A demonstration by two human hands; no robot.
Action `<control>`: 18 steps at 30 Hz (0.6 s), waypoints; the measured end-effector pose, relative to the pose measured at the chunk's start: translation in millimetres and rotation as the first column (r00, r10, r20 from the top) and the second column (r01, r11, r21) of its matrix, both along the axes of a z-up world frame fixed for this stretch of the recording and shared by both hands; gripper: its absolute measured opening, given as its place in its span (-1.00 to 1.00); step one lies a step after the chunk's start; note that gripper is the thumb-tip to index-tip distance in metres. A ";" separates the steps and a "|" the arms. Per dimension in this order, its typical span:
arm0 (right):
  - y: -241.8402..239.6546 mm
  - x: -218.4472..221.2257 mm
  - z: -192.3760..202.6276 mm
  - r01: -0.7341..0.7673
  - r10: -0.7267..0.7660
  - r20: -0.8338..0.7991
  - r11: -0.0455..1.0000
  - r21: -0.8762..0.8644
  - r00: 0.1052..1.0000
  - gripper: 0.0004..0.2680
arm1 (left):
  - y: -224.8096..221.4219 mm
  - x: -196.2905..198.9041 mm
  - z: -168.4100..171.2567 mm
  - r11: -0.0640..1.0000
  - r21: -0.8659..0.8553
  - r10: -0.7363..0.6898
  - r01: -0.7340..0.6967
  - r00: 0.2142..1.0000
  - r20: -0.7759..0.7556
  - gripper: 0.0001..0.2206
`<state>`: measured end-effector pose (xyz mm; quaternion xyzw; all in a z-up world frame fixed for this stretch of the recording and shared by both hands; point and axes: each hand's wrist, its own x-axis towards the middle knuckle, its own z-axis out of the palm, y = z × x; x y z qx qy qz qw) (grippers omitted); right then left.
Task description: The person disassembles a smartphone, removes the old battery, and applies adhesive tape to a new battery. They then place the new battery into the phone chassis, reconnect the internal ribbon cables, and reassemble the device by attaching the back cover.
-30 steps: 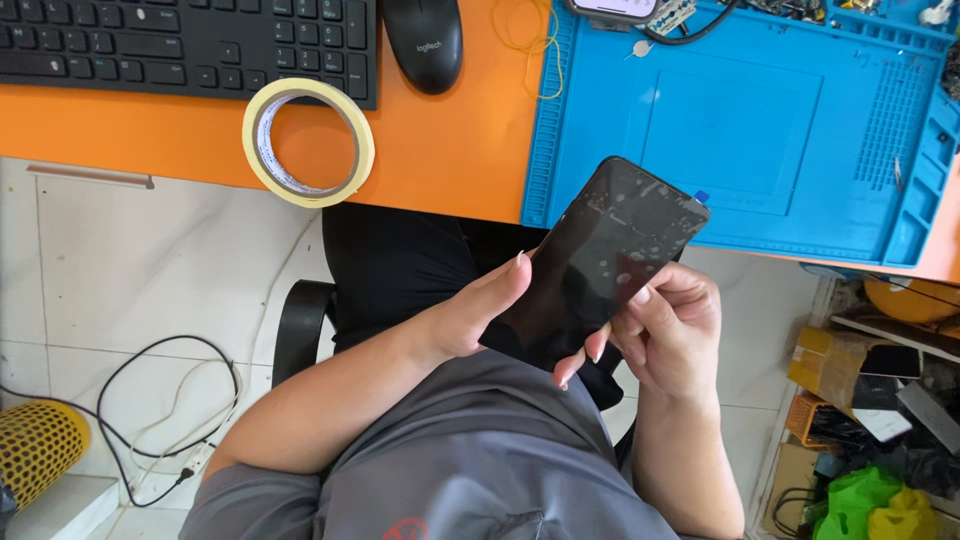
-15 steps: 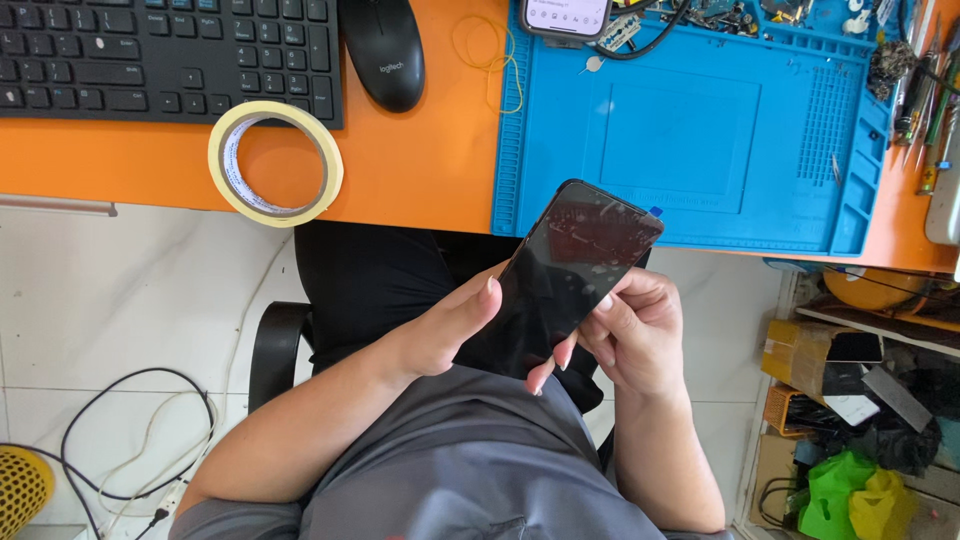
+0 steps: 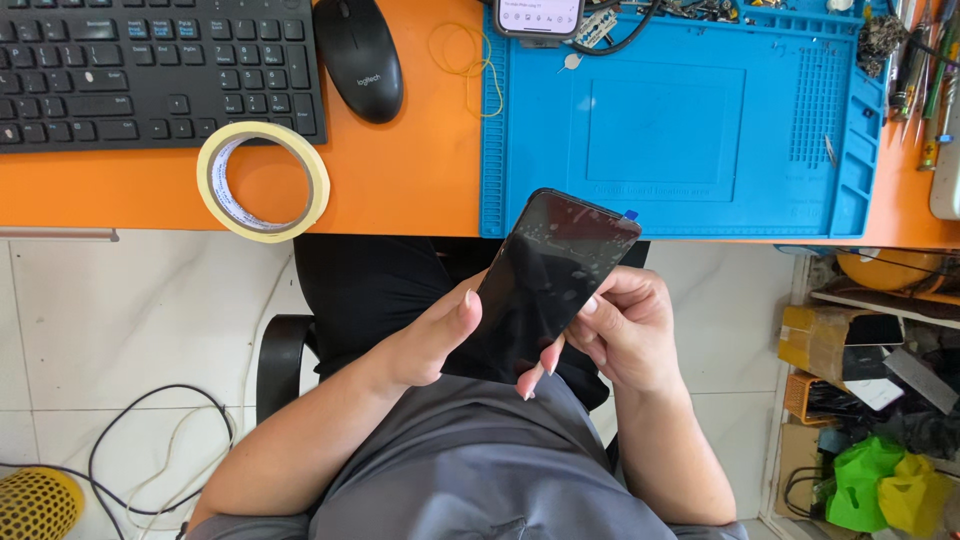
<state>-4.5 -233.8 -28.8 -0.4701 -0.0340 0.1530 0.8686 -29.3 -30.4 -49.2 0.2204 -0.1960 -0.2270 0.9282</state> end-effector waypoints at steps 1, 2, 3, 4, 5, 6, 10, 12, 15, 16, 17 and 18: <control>-0.4 -0.6 -0.9 0.003 -0.003 0.001 1.000 0.003 1.000 -0.94 | 0.7 0.1 1.5 1.000 0.003 -0.003 0.003 1.000 0.001 -0.32; -0.7 -1.2 -1.6 0.004 -0.004 0.000 1.000 0.004 1.000 -0.94 | 1.4 0.2 3.1 1.000 0.007 0.001 -0.001 1.000 0.000 -0.33; -0.2 -1.7 -2.8 0.005 -0.005 0.000 1.000 0.008 1.000 -0.94 | 3.1 0.5 4.7 1.000 0.014 0.005 -0.005 1.000 -0.001 -0.33; 0.3 -2.4 -0.2 0.009 -0.009 0.002 1.000 0.014 1.000 -0.94 | 1.7 -0.3 5.9 1.000 0.019 0.001 -0.001 1.000 0.001 -0.33; 2.7 -2.6 1.5 0.007 -0.007 0.000 1.000 0.024 1.000 -0.94 | 2.3 -0.6 7.3 1.000 0.005 0.009 -0.009 1.000 -0.010 -0.33; 4.9 -2.8 3.5 0.005 -0.005 -0.002 0.999 0.034 1.000 -0.94 | 2.7 -0.9 9.0 1.000 -0.009 0.017 -0.017 1.000 -0.020 -0.32; 5.1 -3.7 -0.7 0.017 -0.017 0.005 1.000 0.020 1.000 -0.94 | 3.8 -2.7 10.6 1.000 0.028 0.002 0.000 0.998 -0.065 -0.30; 9.1 -1.4 9.5 -0.003 0.004 0.008 1.000 -0.030 1.000 -0.93 | 4.9 2.5 12.3 1.000 -0.022 -0.019 0.019 1.000 -0.021 -0.28; 13.3 -3.1 14.6 0.005 -0.005 0.004 0.999 -0.042 1.000 -0.92 | 5.7 0.0 15.7 0.999 0.021 -0.025 0.025 1.000 -0.017 -0.29; 15.7 -2.4 17.6 0.018 -0.018 0.005 0.999 -0.029 1.000 -0.92 | 6.8 0.5 15.8 0.999 0.034 -0.037 0.038 0.999 -0.015 -0.29; 17.2 -2.1 21.0 0.017 -0.016 0.011 0.999 -0.035 1.000 -0.92 | 7.1 0.7 15.7 0.999 0.034 -0.038 0.039 0.999 -0.012 -0.28; 18.6 -1.9 24.2 0.015 -0.015 0.017 0.999 -0.042 1.000 -0.91 | 7.5 0.8 15.5 0.999 0.034 -0.039 0.040 0.999 -0.010 -0.28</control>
